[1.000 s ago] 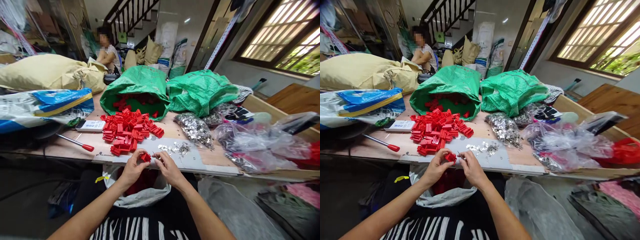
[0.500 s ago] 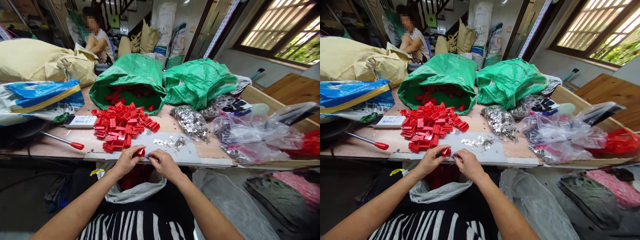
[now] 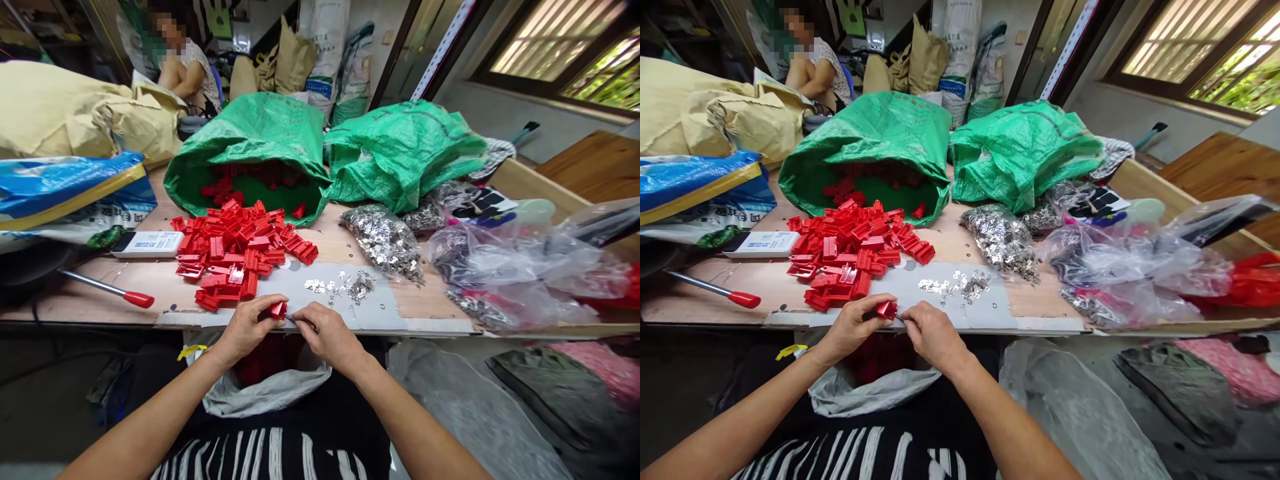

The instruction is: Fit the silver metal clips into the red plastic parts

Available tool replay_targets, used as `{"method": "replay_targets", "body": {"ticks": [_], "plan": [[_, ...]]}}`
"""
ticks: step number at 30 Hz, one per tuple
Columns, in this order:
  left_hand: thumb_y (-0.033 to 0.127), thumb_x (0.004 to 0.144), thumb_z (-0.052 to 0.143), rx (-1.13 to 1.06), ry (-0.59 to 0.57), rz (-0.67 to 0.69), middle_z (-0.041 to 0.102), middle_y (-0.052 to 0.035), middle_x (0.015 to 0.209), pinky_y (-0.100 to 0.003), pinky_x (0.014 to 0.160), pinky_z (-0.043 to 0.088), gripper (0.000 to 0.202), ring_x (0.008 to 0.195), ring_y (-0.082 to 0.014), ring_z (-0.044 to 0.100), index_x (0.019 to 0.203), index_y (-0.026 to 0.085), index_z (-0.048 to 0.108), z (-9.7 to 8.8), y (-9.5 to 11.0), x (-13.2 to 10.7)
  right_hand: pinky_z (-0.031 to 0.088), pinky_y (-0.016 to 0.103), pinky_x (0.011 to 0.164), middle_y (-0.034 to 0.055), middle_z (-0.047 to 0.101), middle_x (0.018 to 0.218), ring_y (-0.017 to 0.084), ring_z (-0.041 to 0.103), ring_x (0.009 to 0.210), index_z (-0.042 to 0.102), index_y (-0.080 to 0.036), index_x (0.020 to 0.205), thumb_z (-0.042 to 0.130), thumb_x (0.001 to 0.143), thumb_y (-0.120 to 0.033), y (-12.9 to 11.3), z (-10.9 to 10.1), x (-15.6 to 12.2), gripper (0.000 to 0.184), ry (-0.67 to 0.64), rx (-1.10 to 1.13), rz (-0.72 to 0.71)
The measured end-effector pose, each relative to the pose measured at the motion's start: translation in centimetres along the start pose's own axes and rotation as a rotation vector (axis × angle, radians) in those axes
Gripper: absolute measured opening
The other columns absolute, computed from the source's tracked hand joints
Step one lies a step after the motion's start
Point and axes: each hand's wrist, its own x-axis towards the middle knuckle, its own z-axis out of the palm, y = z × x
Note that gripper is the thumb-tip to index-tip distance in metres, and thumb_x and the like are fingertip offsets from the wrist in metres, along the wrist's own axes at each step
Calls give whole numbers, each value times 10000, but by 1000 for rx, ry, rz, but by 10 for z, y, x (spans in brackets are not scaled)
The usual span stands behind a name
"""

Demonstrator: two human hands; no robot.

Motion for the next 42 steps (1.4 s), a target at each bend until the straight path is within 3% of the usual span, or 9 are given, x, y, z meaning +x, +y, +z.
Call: {"method": "replay_targets", "body": {"ticks": [10, 16, 25, 37, 42], "plan": [[212, 764, 690, -18, -32, -15, 727, -22, 1009, -282, 832, 497, 321, 902, -178, 664, 1082, 238, 648, 0, 0, -1, 472, 277, 792, 64, 622, 905, 167, 604, 860, 653, -186, 962, 498, 879, -138, -8, 1, 3, 183, -47, -51, 76], [234, 776, 673, -25, -18, -18, 725, -31, 1022, -292, 829, 495, 286, 905, -189, 667, 1061, 239, 653, 2, -3, -1, 456, 265, 744, 64, 607, 911, 165, 599, 823, 633, -192, 957, 476, 883, -143, -13, 9, 4, 181, -4, -87, 102], [226, 786, 653, -94, -102, -27, 699, -31, 1011, -283, 836, 482, 301, 903, -171, 645, 1084, 215, 614, -4, -4, -2, 400, 222, 640, -6, 665, 769, 120, 581, 706, 631, -192, 816, 541, 829, -143, -5, -7, 8, 103, -37, 168, 101], [199, 844, 579, 87, -46, 92, 677, -64, 1127, -335, 897, 466, 355, 1026, -199, 624, 1196, 243, 553, 4, -5, -7, 375, 246, 666, 26, 638, 785, 144, 566, 740, 624, -186, 817, 547, 831, -129, -18, -3, 13, 97, -63, 6, 114], [195, 840, 582, 67, -37, 89, 679, -64, 1125, -345, 897, 469, 398, 1027, -208, 626, 1232, 257, 543, 7, -2, -5, 372, 258, 679, 31, 615, 812, 151, 559, 756, 593, -192, 833, 514, 837, -114, -21, 5, 13, 111, -33, -55, 119]]}}
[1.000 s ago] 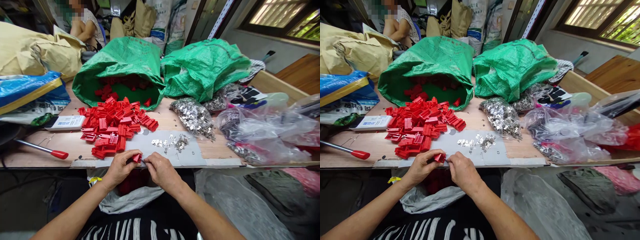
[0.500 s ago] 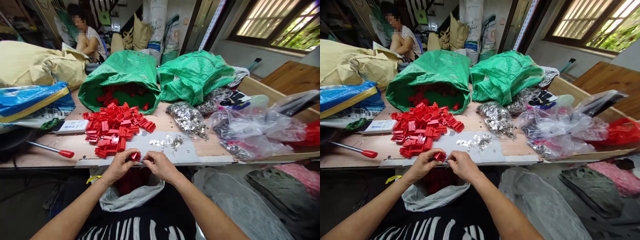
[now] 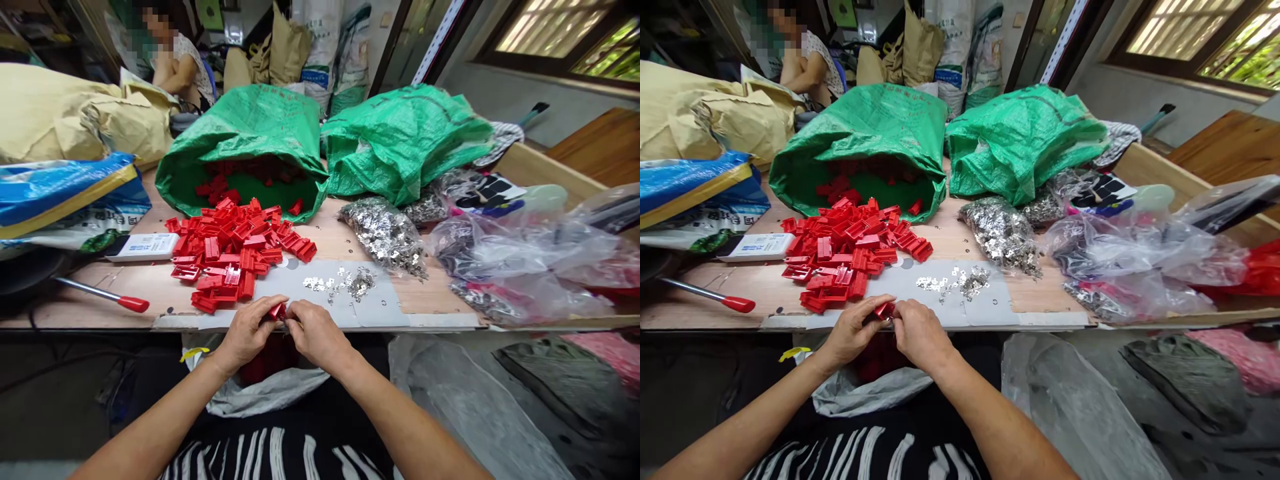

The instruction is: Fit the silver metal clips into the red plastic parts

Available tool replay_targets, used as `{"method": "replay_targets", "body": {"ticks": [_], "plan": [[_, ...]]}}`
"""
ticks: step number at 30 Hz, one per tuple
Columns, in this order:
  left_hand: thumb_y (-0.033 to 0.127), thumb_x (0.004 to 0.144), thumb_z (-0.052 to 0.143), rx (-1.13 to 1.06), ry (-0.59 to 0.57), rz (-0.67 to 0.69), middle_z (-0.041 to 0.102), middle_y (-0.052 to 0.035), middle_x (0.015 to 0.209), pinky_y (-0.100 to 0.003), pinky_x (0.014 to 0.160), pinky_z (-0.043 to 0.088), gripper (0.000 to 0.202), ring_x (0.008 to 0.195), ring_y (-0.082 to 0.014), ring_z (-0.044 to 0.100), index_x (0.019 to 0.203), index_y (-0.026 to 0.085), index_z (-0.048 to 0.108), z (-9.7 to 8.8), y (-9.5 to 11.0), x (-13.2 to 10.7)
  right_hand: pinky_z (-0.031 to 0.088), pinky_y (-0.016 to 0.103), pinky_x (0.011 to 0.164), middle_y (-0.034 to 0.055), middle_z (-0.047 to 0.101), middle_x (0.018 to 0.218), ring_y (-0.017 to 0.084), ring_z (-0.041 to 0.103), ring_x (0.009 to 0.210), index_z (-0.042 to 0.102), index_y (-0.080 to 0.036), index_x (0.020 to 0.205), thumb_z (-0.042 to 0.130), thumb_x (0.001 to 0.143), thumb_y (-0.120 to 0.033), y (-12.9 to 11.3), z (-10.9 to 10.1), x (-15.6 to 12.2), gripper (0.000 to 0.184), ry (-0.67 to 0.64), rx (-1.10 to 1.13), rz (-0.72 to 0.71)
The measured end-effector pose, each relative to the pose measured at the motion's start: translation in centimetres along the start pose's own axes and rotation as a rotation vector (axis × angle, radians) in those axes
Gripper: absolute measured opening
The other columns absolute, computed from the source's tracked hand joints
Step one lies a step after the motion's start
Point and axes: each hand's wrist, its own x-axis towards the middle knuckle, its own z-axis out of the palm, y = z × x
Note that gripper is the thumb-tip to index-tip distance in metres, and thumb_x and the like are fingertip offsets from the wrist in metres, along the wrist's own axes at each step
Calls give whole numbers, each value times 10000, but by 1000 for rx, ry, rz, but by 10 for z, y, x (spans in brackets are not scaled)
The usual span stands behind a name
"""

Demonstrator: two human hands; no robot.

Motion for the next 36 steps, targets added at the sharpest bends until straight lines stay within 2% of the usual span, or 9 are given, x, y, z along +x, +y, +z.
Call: {"method": "replay_targets", "body": {"ticks": [6, 10, 13, 17, 21, 24, 29, 33, 36], "plan": [[122, 770, 621, -94, 99, -100, 680, -51, 1025, -340, 865, 459, 330, 947, -205, 615, 1085, 221, 608, 4, 12, -2, 415, 292, 718, 51, 602, 866, 183, 575, 805, 581, -194, 914, 484, 863, -146, 0, 5, -10, 120, 23, -54, -17], [172, 720, 685, -230, 221, -188, 642, -13, 878, -315, 788, 460, 221, 843, -188, 597, 920, 211, 601, -1, 24, -12, 448, 297, 766, 64, 591, 951, 180, 579, 866, 565, -220, 1040, 409, 925, -211, 1, 1, -19, 194, 160, 142, -126], [220, 722, 702, -576, 309, -305, 639, 15, 873, -287, 770, 473, 277, 808, -156, 618, 959, 224, 559, -12, 36, -20, 458, 280, 712, 52, 602, 925, 148, 570, 740, 525, -214, 1052, 389, 945, -273, -2, -3, -26, 184, 250, 313, -123], [240, 760, 690, -1185, 307, -459, 678, 18, 859, -274, 843, 481, 185, 856, -141, 672, 871, 206, 545, -24, 50, -25, 437, 257, 674, -20, 600, 731, 124, 546, 637, 446, -219, 1196, 378, 955, -292, -16, -4, -34, 261, 76, 415, -113], [209, 795, 656, -1527, 213, -602, 724, -33, 828, -309, 890, 503, 86, 873, -183, 701, 819, 166, 586, -28, 57, -31, 419, 238, 672, -54, 581, 640, 112, 531, 600, 357, -228, 1368, 390, 957, -296, -35, -6, -36, 418, -37, 400, -154], [181, 851, 578, -1607, 228, -665, 738, -67, 851, -315, 869, 533, 85, 820, -177, 711, 884, 126, 633, -29, 60, -36, 413, 232, 661, -52, 579, 626, 111, 535, 598, 440, -238, 1330, 406, 954, -304, -45, -8, -34, 384, -49, 363, -176], [170, 913, 473, -1688, 238, -695, 745, -87, 834, -300, 840, 558, 220, 782, -162, 713, 843, 96, 668, -30, 66, -39, 404, 218, 605, -49, 559, 598, 112, 520, 561, 517, -243, 1260, 422, 947, -330, -51, -10, -31, 338, -41, 350, -179], [152, 908, 476, -1728, 230, -688, 749, -111, 843, -368, 915, 535, 220, 816, -201, 719, 839, 80, 673, -28, 67, -39, 382, 211, 553, -39, 503, 558, 108, 476, 526, 624, -221, 1116, 398, 956, -376, -47, -7, -28, 317, 60, 390, -159], [149, 906, 485, -1750, 262, -722, 750, -120, 841, -384, 925, 531, 215, 812, -209, 721, 845, 66, 674, -27, 66, -37, 380, 205, 540, -39, 484, 558, 105, 461, 524, 622, -212, 1133, 377, 962, -399, -45, -8, -27, 352, 23, 427, -166]]}}
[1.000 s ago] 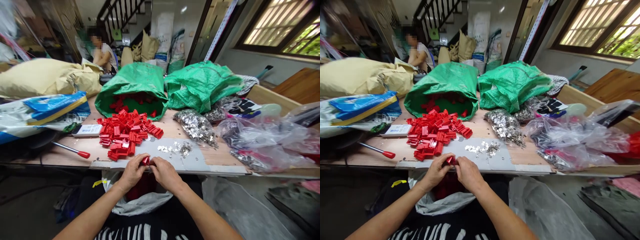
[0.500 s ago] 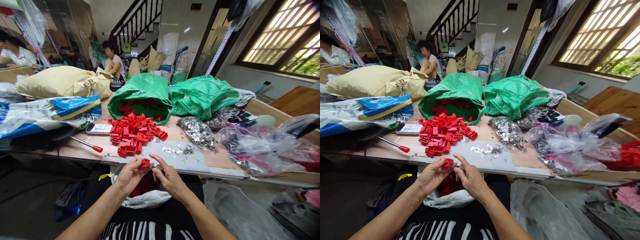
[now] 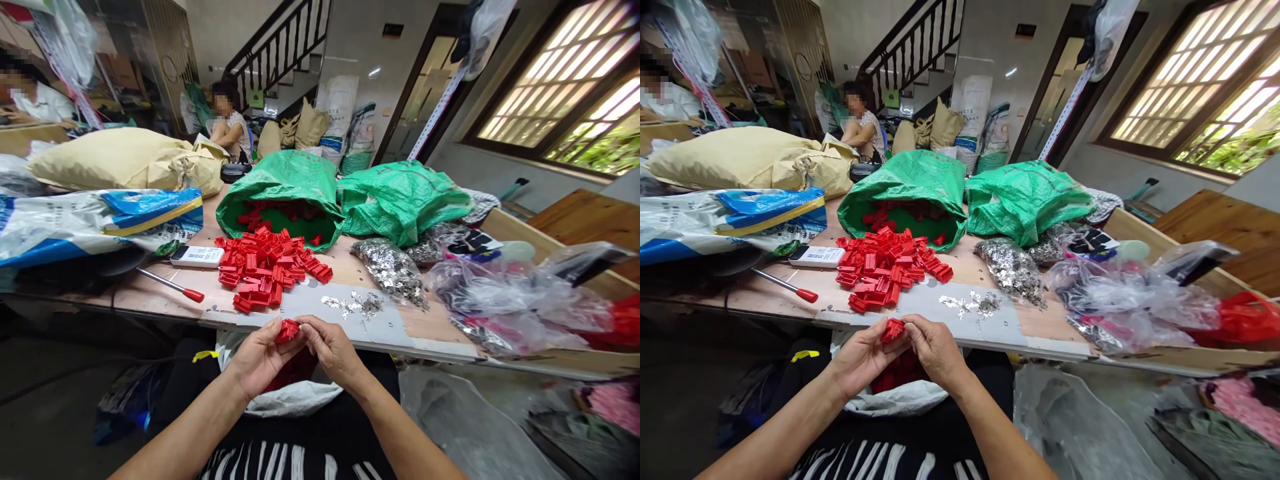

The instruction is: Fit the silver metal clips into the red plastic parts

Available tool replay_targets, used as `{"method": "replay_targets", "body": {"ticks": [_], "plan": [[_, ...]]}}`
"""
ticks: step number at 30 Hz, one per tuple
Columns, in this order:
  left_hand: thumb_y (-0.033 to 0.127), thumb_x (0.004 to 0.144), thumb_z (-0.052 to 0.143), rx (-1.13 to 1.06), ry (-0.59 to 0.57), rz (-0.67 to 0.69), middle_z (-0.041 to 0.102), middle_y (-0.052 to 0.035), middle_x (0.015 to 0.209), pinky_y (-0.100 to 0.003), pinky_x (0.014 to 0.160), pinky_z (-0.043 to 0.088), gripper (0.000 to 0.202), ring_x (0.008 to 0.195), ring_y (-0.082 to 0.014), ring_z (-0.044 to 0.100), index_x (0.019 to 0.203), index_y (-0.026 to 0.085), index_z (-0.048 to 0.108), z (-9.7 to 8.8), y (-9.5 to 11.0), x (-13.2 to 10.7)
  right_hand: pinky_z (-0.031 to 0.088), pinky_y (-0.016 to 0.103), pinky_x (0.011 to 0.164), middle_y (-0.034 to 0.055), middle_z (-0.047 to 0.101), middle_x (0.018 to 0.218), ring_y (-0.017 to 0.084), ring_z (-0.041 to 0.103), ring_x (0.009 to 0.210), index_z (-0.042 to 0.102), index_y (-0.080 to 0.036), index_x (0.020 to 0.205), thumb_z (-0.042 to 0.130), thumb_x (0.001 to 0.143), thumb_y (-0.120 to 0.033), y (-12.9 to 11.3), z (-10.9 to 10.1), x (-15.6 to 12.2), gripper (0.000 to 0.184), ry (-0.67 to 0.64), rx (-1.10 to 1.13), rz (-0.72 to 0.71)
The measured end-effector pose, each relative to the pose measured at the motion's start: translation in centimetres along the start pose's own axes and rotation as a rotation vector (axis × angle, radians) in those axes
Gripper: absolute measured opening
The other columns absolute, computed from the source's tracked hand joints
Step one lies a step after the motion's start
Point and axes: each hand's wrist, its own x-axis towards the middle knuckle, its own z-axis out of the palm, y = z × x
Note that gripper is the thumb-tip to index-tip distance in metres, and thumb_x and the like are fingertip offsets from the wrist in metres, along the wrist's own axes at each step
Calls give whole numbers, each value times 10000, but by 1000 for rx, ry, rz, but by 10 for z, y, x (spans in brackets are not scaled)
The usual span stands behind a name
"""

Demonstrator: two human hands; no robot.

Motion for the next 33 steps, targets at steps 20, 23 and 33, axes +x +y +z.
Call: {"method": "replay_targets", "body": {"ticks": [20, 23, 33], "plan": [[141, 917, 462, -58, 105, 10, 746, -143, 833, -399, 897, 542, 228, 778, -207, 720, 850, 55, 662, 6, -6, 3, 343, 210, 532, -30, 515, 648, 93, 410, 546, 624, -192, 1009, 393, 940, -463, 14, 9, 5, 362, 41, 220, 70], [146, 906, 490, -23, 125, -11, 739, -113, 800, -355, 834, 562, 187, 750, -183, 712, 840, 81, 652, 1, -8, 4, 349, 205, 555, -34, 554, 692, 96, 439, 582, 596, -202, 1032, 523, 884, -442, 12, 10, 2, 291, 13, 133, 89], [238, 785, 682, 284, 119, -6, 723, -45, 846, -322, 875, 509, 120, 808, -143, 671, 726, 161, 612, -28, -21, -1, 361, 214, 612, -33, 609, 710, 121, 545, 640, 583, -247, 1116, 610, 835, -331, 22, 18, -16, 295, -1, -240, 80]]}}
